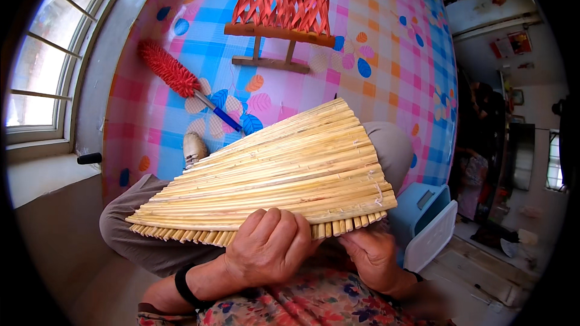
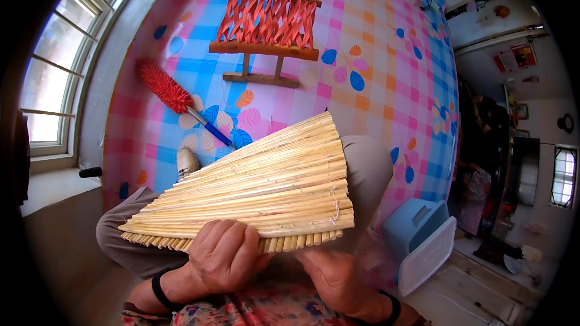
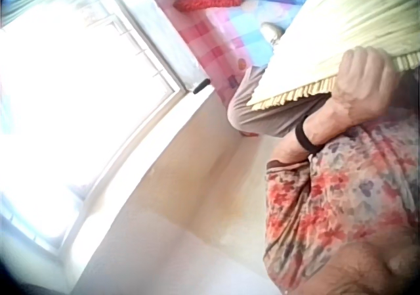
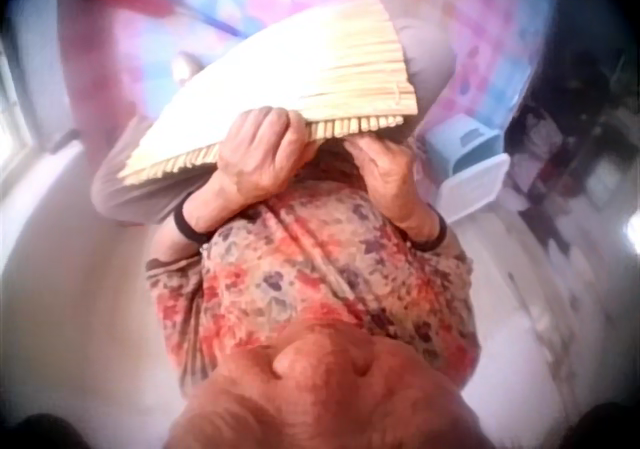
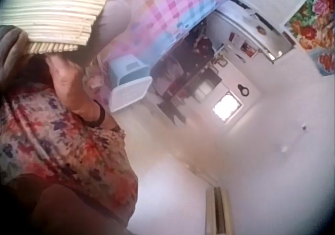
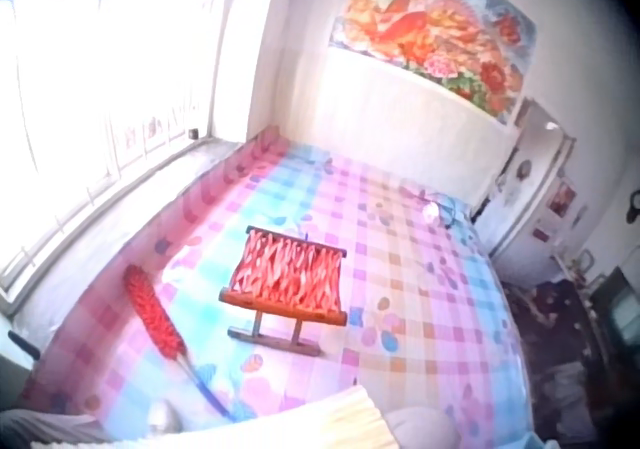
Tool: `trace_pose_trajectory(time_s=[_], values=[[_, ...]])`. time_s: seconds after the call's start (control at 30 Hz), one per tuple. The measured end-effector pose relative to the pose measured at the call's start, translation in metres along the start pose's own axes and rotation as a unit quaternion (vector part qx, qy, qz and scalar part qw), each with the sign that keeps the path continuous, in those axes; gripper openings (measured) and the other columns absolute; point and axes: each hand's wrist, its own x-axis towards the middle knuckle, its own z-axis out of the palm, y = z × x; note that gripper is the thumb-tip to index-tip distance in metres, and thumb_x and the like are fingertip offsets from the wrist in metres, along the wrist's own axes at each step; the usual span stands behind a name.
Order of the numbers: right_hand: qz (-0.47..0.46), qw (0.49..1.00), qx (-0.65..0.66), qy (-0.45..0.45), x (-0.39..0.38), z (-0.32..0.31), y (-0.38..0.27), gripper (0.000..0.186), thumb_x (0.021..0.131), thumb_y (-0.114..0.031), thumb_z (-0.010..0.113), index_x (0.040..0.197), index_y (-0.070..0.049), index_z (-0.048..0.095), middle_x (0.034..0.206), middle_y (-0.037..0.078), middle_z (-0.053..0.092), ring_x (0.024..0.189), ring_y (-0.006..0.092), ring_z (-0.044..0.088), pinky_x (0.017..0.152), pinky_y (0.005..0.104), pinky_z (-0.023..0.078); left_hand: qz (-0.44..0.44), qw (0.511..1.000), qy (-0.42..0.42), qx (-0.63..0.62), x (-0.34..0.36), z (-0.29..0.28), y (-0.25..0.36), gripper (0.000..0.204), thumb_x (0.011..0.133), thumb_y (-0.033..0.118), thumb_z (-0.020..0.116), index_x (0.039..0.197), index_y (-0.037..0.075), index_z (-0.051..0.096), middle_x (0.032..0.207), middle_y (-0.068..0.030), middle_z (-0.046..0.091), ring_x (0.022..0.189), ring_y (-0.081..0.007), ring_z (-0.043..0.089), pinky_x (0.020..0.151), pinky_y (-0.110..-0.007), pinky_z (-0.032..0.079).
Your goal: The person sews together strips of bamboo using a needle and thread, pulling the thread tight to secure the pieces into a mat.
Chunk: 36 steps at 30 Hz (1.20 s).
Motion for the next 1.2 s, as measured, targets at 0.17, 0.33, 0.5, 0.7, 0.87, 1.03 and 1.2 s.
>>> trace_pose_trajectory(time_s=[0.17, 0.33, 0.5, 0.7, 0.87, 1.03, 1.2], values=[[-0.020, 1.000, -0.014, 0.016, 0.003, 0.005, 0.006, 0.012, 0.084, -0.004, 0.065, 0.095, -0.002, 0.066, 0.084, 0.018, 0.066, 0.076, 0.0327, 0.066, 0.063, 0.0359, 0.052, 0.008, 1.000, -0.018, -0.022, 0.000, -0.004, -0.001, 0.026, 0.084, 0.019, 0.063, 0.087, -0.006, 0.059, 0.074, -0.0135, 0.057, 0.062, -0.0227, 0.056, 0.052, -0.031, 0.044], [-0.017, 1.000, 0.006, 0.011, 0.004, 0.003, 0.006, 0.010, 0.083, -0.004, 0.066, 0.092, -0.001, 0.066, 0.084, 0.018, 0.066, 0.076, 0.0333, 0.066, 0.063, 0.0365, 0.052, 0.014, 0.999, -0.027, -0.019, -0.001, -0.005, -0.002, 0.032, 0.085, 0.022, 0.063, 0.091, -0.009, 0.058, 0.078, -0.0176, 0.060, 0.066, -0.0269, 0.061, 0.053, -0.033, 0.049], [-0.008, 1.000, -0.005, -0.026, 0.007, -0.002, 0.003, 0.014, 0.085, -0.004, 0.064, 0.097, 0.002, 0.067, 0.099, 0.015, 0.067, 0.093, 0.0308, 0.065, 0.084, 0.0355, 0.048, 0.021, 0.999, -0.034, -0.012, -0.002, -0.006, -0.002, 0.033, 0.084, 0.023, 0.064, 0.090, -0.009, 0.059, 0.080, -0.0189, 0.061, 0.068, -0.0277, 0.062, 0.055, -0.033, 0.050], [-0.004, 0.999, 0.032, -0.031, 0.005, -0.001, 0.009, 0.015, 0.086, -0.006, 0.065, 0.098, 0.001, 0.067, 0.104, 0.015, 0.066, 0.098, 0.0310, 0.063, 0.087, 0.0362, 0.046, 0.026, 0.999, -0.040, -0.006, -0.002, -0.008, -0.003, 0.034, 0.085, 0.024, 0.064, 0.091, -0.009, 0.059, 0.081, -0.0191, 0.062, 0.069, -0.0276, 0.062, 0.055, -0.033, 0.050], [-0.016, 0.998, 0.050, -0.020, 0.004, 0.006, 0.016, 0.017, 0.086, -0.007, 0.066, 0.102, 0.000, 0.067, 0.107, 0.014, 0.065, 0.101, 0.0292, 0.062, 0.089, 0.0364, 0.046, 0.019, 0.998, -0.054, -0.009, -0.001, -0.009, -0.001, 0.035, 0.085, 0.026, 0.064, 0.092, -0.008, 0.060, 0.083, -0.0187, 0.062, 0.071, -0.0271, 0.062, 0.057, -0.032, 0.050], [-0.019, 0.998, 0.066, -0.013, 0.004, 0.007, 0.017, 0.019, 0.086, -0.008, 0.065, 0.104, -0.002, 0.066, 0.108, 0.012, 0.065, 0.102, 0.0273, 0.062, 0.090, 0.0367, 0.045, 0.014, 0.999, -0.051, -0.003, -0.004, -0.008, -0.001, 0.037, 0.085, 0.029, 0.064, 0.092, -0.007, 0.060, 0.083, -0.0179, 0.062, 0.072, -0.0267, 0.062, 0.057, -0.031, 0.050], [-0.023, 0.996, 0.083, -0.028, 0.005, 0.006, 0.018, 0.020, 0.087, -0.011, 0.066, 0.104, -0.002, 0.067, 0.110, 0.012, 0.065, 0.104, 0.0276, 0.062, 0.092, 0.0367, 0.045, 0.010, 0.999, -0.040, 0.004, -0.005, -0.008, 0.000, 0.037, 0.085, 0.030, 0.065, 0.092, -0.006, 0.060, 0.084, -0.0165, 0.062, 0.072, -0.0253, 0.062, 0.056, -0.031, 0.049]])
